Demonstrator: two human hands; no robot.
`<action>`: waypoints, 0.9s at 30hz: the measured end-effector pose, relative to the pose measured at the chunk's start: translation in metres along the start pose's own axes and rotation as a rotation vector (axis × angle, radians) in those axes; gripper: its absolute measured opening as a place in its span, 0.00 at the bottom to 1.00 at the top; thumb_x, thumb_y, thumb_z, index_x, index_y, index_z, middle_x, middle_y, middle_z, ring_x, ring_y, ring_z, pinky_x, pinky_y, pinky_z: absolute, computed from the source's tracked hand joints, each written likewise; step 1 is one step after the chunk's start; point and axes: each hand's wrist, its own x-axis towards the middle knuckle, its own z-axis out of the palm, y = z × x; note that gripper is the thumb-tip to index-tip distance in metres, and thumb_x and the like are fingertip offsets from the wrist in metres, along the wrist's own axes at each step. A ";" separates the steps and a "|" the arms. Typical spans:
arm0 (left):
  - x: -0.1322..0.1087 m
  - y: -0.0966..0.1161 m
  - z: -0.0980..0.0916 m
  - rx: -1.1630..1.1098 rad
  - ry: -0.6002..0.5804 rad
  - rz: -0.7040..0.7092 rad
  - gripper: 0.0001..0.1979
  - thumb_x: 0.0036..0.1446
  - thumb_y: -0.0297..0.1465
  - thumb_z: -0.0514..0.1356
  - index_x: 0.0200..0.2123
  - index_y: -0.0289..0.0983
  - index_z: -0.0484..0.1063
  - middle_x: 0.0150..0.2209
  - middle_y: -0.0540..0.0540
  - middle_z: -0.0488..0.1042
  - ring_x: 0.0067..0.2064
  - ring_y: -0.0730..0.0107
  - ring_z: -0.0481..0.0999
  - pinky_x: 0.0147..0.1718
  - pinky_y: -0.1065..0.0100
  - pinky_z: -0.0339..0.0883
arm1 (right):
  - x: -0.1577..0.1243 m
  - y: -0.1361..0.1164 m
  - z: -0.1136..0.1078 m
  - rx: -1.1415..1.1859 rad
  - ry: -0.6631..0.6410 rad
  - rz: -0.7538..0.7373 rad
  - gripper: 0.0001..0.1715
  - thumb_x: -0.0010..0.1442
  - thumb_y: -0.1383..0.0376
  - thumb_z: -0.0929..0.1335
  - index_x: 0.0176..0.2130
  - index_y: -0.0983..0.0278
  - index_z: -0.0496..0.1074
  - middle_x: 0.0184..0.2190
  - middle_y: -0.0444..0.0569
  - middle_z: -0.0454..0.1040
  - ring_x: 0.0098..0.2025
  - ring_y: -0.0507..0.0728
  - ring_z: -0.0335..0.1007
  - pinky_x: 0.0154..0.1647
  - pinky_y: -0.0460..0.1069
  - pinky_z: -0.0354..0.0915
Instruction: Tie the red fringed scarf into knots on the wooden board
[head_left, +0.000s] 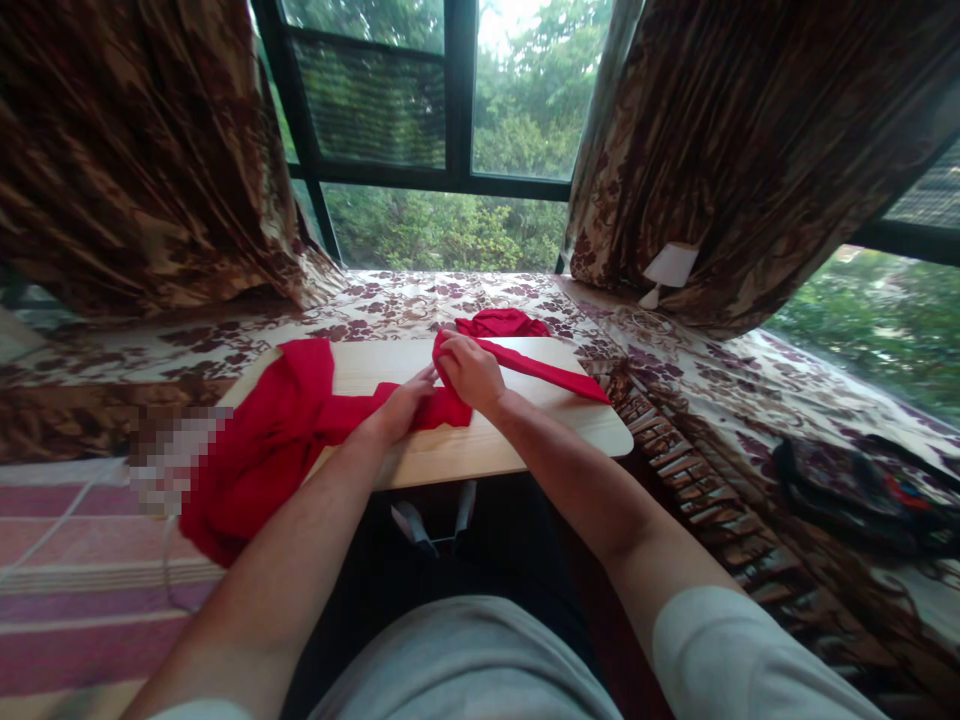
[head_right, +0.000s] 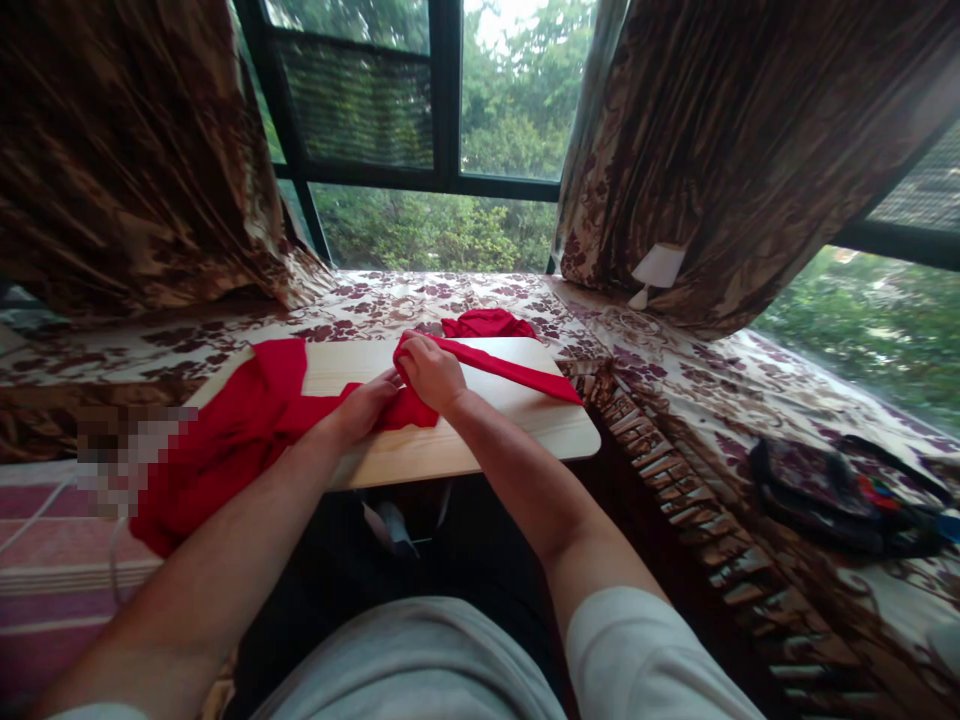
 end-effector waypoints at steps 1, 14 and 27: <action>-0.002 0.004 -0.002 -0.093 -0.001 0.047 0.39 0.49 0.30 0.53 0.67 0.37 0.60 0.57 0.41 0.75 0.63 0.54 0.69 0.61 0.52 0.63 | 0.004 -0.004 0.003 0.005 -0.025 -0.003 0.08 0.68 0.67 0.64 0.44 0.63 0.73 0.58 0.51 0.74 0.61 0.55 0.68 0.61 0.48 0.64; -0.013 0.038 -0.017 0.752 0.576 0.010 0.21 0.57 0.36 0.59 0.53 0.36 0.70 0.41 0.39 0.80 0.41 0.55 0.79 0.40 0.61 0.70 | 0.029 -0.040 0.012 0.016 -0.120 -0.030 0.07 0.68 0.64 0.66 0.43 0.62 0.73 0.52 0.50 0.76 0.55 0.56 0.71 0.57 0.49 0.64; -0.039 0.012 -0.029 1.242 0.433 -0.088 0.28 0.59 0.36 0.56 0.61 0.32 0.66 0.53 0.32 0.74 0.56 0.45 0.72 0.55 0.50 0.64 | -0.012 -0.036 0.026 -0.021 -0.239 -0.071 0.09 0.69 0.65 0.64 0.45 0.64 0.73 0.54 0.53 0.76 0.56 0.57 0.72 0.57 0.50 0.67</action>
